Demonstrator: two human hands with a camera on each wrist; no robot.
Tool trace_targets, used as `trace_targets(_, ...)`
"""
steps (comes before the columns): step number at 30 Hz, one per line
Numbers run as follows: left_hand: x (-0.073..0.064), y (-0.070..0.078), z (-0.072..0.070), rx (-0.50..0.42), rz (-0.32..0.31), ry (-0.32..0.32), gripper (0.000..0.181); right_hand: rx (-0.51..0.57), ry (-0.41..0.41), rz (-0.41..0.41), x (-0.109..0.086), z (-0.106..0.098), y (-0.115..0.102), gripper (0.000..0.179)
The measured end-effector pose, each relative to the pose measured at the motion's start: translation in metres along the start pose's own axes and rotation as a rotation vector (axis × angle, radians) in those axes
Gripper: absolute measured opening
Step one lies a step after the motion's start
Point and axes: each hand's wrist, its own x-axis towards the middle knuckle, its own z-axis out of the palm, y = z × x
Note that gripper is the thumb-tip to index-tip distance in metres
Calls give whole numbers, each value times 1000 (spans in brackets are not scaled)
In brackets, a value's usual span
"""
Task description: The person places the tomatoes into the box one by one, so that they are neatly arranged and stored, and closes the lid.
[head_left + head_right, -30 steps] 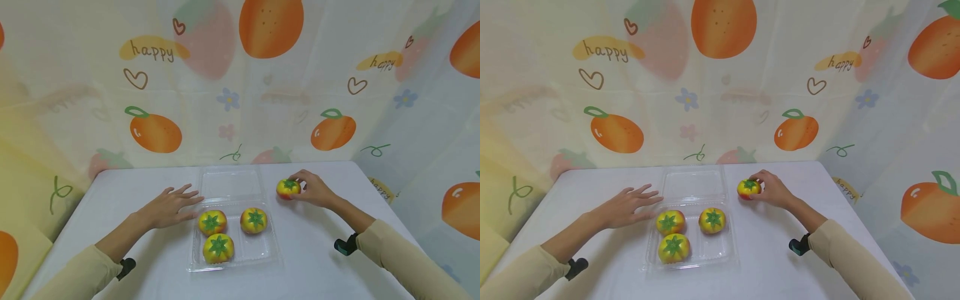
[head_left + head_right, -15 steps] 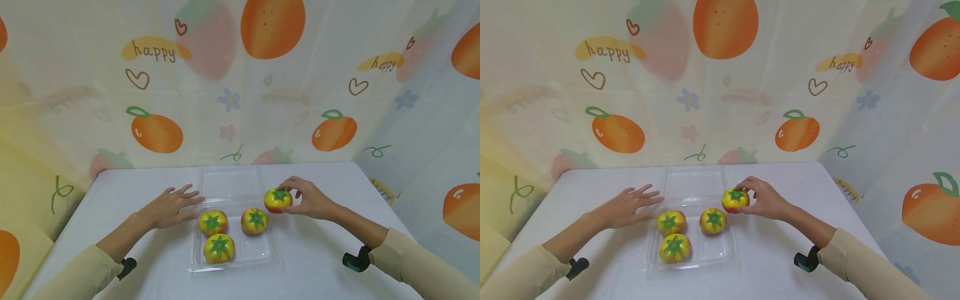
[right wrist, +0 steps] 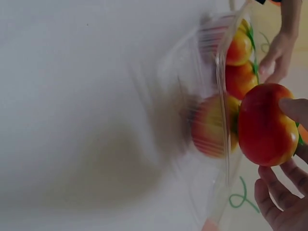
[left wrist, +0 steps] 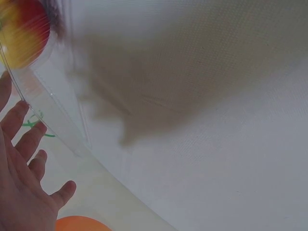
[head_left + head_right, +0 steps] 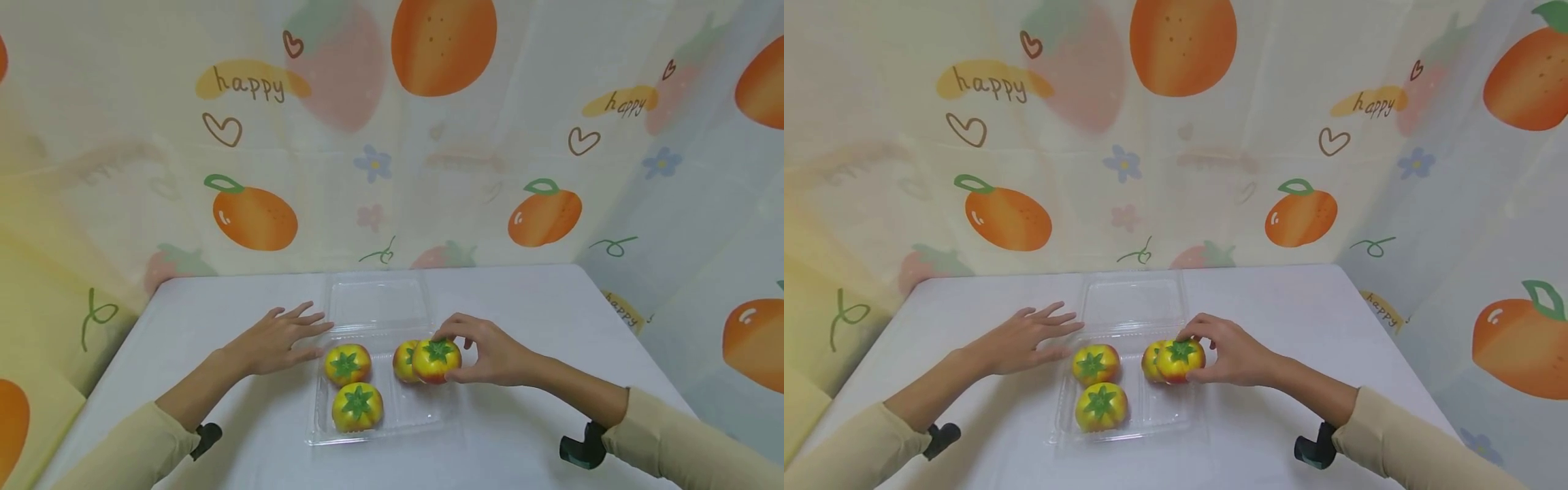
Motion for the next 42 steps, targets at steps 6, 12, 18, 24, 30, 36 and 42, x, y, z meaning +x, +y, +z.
trace_targets(6, 0, -1, 0, 8, 8, 6, 52, 18, -55, 24, -2, 10, -7, 43)
trace_targets(12, 0, 0, 0, 2, 4, 8, 52, 33, -99, 49, -3, 18, -9, 42)
trace_targets(18, 1, -1, 0, 7, 4, 9, 52, 44, -135, 51, -4, 27, -8, 40)
trace_targets(24, 1, -2, 2, 11, 0, 3, 53, -61, -159, 36, -6, 33, -6, 43)
trace_targets(30, 0, -3, 3, 14, 6, 6, 53, -110, -169, 27, -7, 35, -7, 44)
trace_targets(36, 0, -3, 3, 14, 11, 8, 53, -140, -173, 5, -7, 38, -7, 46)
trace_targets(42, 1, -3, 3, 7, 18, 15, 53, -220, -166, -25, -7, 41, -5, 51)
